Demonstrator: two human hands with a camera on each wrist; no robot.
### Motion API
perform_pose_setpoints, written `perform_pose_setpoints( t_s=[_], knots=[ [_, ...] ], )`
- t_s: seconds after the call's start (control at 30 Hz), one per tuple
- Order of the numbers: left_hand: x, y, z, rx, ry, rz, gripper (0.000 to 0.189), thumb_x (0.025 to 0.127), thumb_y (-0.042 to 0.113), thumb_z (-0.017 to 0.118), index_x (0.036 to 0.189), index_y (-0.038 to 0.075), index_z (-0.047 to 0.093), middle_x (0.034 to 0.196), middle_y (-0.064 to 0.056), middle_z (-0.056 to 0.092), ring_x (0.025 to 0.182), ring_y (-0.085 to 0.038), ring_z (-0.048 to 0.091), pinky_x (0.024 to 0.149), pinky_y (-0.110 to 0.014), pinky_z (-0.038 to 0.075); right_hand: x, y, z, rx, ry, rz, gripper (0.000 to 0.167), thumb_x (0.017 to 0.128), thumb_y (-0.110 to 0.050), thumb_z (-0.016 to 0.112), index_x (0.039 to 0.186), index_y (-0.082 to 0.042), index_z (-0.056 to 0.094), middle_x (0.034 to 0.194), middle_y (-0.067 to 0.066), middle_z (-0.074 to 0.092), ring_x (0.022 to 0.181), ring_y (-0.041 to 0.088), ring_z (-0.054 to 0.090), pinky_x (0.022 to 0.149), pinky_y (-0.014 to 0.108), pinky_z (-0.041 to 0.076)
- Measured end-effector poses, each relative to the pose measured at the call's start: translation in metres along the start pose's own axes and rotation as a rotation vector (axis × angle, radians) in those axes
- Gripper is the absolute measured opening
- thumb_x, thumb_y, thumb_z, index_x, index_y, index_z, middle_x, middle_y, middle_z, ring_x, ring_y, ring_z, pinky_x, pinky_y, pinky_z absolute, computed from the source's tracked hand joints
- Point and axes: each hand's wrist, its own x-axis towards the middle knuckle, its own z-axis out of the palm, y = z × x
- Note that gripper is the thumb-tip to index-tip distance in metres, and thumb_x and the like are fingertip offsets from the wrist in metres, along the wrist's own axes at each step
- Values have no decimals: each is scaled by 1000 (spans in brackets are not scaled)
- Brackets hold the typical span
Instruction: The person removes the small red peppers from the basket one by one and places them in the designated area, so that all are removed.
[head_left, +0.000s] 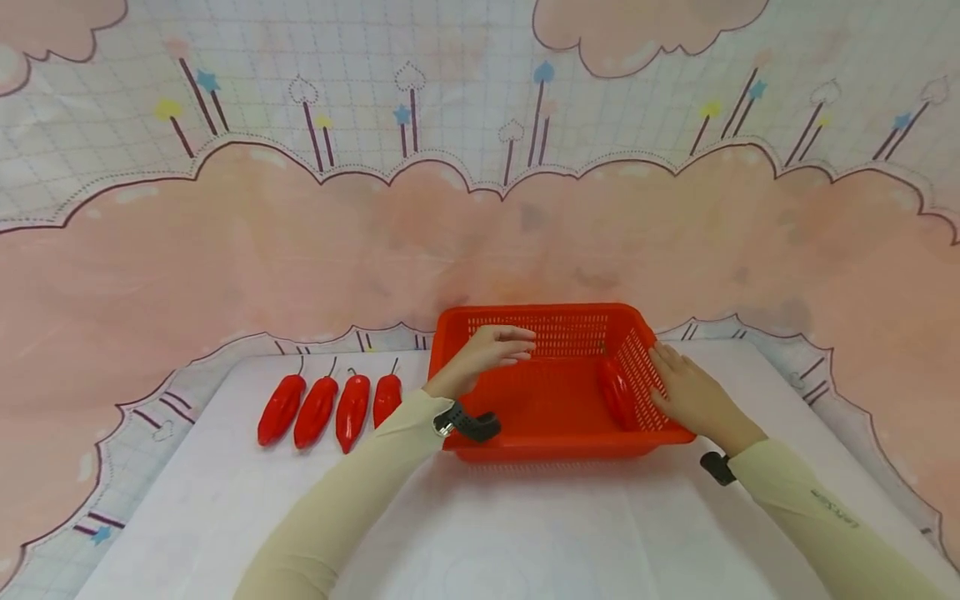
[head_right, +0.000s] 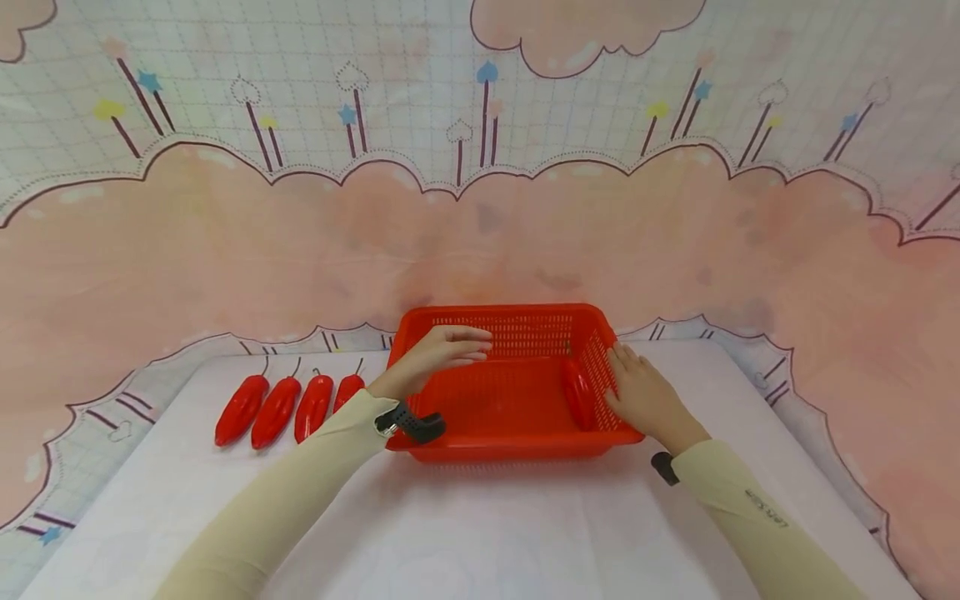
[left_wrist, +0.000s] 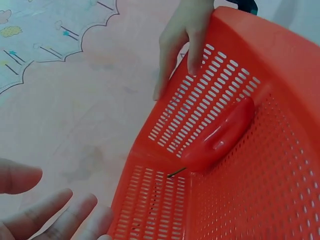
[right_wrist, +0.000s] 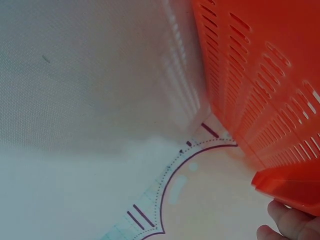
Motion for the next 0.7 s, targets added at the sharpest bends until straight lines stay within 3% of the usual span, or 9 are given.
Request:
perform_pose_setpoints(
  t_s=[0.2,0.47,0.7],
  knots=[
    [18,-2,12,-1,5,-5,39,96,16,54,132,2,52,132,-16,57,120,-32,56,105,-40,44,-1,0,0,5,2,-4,58,87,-13,53,133,19,36,140,37,35,131,50,33,109,58,30],
    [38,-6,26,14,63,-13,38,95,15,55,131,3,54,132,-14,57,117,-30,58,104,-40,45,0,0,1,-9,14,-15,58,87,-13,53,133,19,36,140,37,36,131,49,34,109,58,30],
    [55,-14,40,22,65,-9,38,95,16,54,131,2,53,135,-14,54,120,-34,54,108,-45,39,-2,1,1,2,5,-8,58,88,-13,52,133,19,35,141,37,34,132,49,32,110,58,28]
  ],
)
